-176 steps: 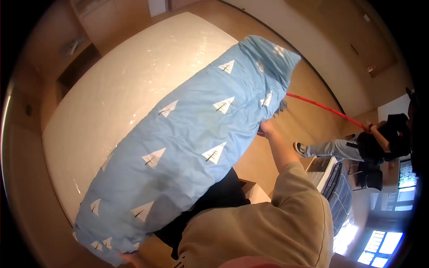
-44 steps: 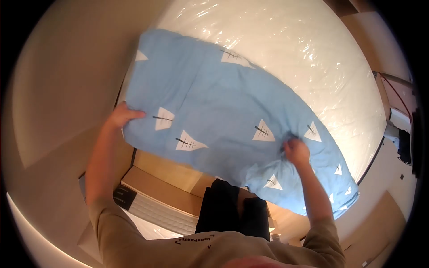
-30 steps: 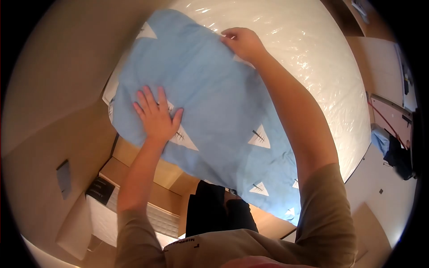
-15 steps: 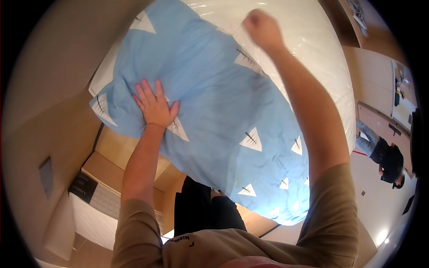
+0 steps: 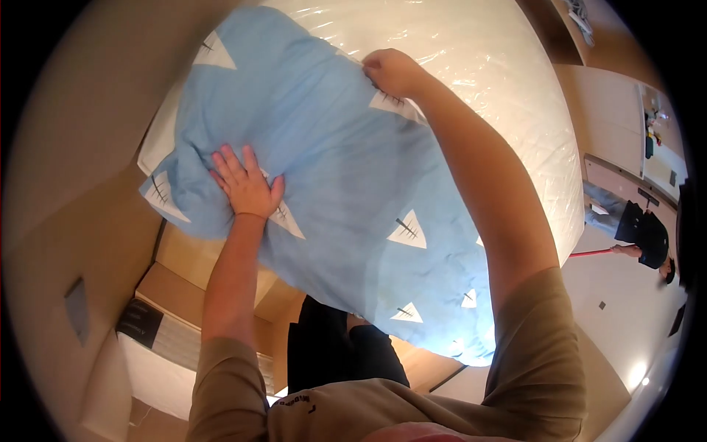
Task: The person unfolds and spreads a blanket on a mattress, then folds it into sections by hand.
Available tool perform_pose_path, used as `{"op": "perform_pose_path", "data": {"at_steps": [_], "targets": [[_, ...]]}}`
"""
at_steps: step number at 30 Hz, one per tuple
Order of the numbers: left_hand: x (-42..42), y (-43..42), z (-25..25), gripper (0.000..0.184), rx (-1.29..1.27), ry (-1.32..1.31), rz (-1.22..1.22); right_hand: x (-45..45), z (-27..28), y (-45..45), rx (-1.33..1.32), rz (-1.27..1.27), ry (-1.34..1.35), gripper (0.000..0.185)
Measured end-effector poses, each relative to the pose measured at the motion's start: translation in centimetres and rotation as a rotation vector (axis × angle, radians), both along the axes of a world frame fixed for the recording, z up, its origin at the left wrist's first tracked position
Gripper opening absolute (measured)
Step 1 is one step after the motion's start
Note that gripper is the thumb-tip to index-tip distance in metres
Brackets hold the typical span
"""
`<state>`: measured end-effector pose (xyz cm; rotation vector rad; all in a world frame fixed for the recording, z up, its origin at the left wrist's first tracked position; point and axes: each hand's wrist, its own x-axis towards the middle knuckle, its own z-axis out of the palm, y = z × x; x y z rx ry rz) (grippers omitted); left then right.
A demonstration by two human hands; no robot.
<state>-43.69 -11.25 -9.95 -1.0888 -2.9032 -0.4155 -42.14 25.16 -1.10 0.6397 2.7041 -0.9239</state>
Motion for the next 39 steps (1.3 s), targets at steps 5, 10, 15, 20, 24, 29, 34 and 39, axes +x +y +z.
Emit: {"op": "perform_pose_path", "data": {"at_steps": [5, 10, 15, 20, 24, 29, 34, 39], "targets": [[-0.4, 2.2, -0.8, 0.094, 0.081, 0.003, -0.061, 0.7, 1.3, 3.4, 0.401, 0.048, -0.192, 0.024], [-1.0, 1.9, -1.2, 0.094, 0.159, 0.025, -0.068, 4.3, 2.2, 7.0, 0.665, -0.061, -0.414, 0.027], [-2.6, -1.3, 7.5, 0.088, 0.277, -0.108, -0.136, 12.4, 1.7, -0.6, 0.561, -0.089, 0.315, 0.039], [-8.3, -9.1, 11.1, 0.065, 0.538, 0.045, 0.603, 27.0, 5.1, -14.3, 0.333, 0.193, 0.296, 0.052], [-12.2, -11.3, 10.2, 0.057, 0.265, -0.784, 0.303, 36.1, 3.4, -21.2, 0.228, 0.169, 0.002, 0.067], [-16.7, -10.1, 13.2, 0.069, -0.101, -0.850, 0.333, 38.5, 3.1, -19.9, 0.151, 0.110, -0.122, 0.063], [-16.8, -10.2, 8.2, 0.071, -0.216, -0.509, 0.194, 40.8, 1.4, -16.5, 0.036, 0.069, -0.094, 0.055], [-18.4, -10.7, 5.2, 0.051, 0.018, -0.257, -0.061, 40.4, 0.3, -16.1, -0.005, -0.012, -0.132, 0.052]]}}
